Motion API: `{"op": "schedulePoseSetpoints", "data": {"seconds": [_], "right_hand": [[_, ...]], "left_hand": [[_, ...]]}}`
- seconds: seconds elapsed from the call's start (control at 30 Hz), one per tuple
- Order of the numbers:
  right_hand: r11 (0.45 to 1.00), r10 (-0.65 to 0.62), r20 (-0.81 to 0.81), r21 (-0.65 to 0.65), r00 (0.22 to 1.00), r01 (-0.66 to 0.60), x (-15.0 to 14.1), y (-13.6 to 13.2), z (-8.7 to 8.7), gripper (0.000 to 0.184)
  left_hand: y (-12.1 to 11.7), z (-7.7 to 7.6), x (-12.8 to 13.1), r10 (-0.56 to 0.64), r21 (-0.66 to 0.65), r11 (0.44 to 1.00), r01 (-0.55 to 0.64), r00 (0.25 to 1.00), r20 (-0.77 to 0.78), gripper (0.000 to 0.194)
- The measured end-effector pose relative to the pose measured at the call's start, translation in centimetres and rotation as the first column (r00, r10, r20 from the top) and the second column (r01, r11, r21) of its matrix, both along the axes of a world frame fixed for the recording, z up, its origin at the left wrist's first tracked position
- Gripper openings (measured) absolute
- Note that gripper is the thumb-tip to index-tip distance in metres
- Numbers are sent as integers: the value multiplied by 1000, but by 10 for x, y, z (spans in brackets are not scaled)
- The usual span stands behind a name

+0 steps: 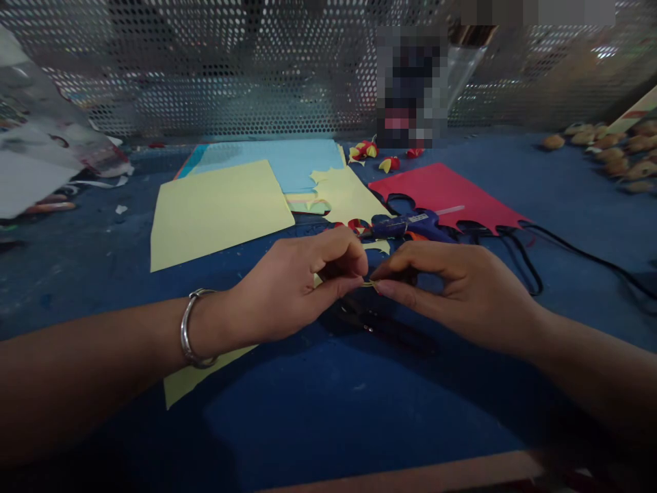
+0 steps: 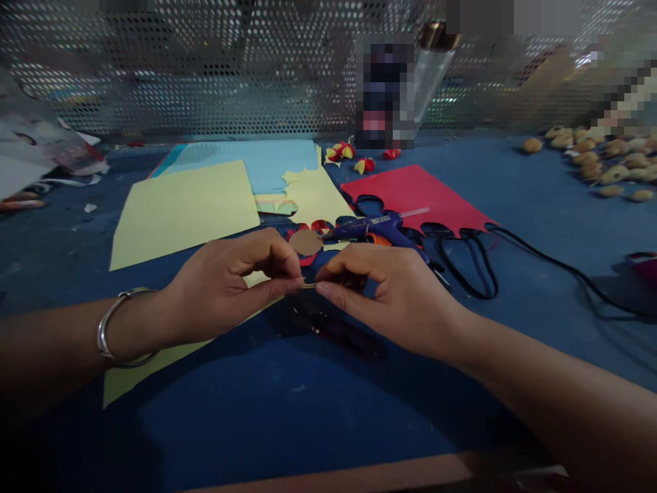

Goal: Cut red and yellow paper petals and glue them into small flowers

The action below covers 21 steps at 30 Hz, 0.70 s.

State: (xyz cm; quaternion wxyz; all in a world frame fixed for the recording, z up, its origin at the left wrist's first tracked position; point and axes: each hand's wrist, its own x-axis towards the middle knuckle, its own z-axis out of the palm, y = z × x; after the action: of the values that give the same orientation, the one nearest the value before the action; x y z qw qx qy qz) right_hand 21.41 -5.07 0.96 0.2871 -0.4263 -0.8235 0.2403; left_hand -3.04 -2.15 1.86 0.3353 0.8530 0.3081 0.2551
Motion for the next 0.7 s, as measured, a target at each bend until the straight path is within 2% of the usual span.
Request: {"op": "schedulePoseSetpoints", "data": {"seconds": [0.1,0.23,0.37,0.43,0.53,0.7], "right_hand": [[1000,10,2,-12,1000,-10,0,0,1,15],[1000,8,2,-8,1000,-8,0,1,0,17],[1000,-13,-12,3,1000,13,1,1,-1,15],[1000,-29,-17,6,999,29,2,1,-2,14],[999,-42,-36,10,998,42,2,1,-2,17],[998,-66,-91,2,994,67,0,2,-1,22]], "left_hand": [[0,-1,0,9,-14,1000,-9,1000,9,4],[2,-3,0,80,-97,992,-77,997,25,5],[5,-5,1,147,-284,951,-119,986,79,11],[7,-5,1,163,-385,917,-108,980,112,13],[10,-7,1,155,-466,881,-81,980,122,13],[9,-13,3,58,-560,826,57,981,186,21]]}}
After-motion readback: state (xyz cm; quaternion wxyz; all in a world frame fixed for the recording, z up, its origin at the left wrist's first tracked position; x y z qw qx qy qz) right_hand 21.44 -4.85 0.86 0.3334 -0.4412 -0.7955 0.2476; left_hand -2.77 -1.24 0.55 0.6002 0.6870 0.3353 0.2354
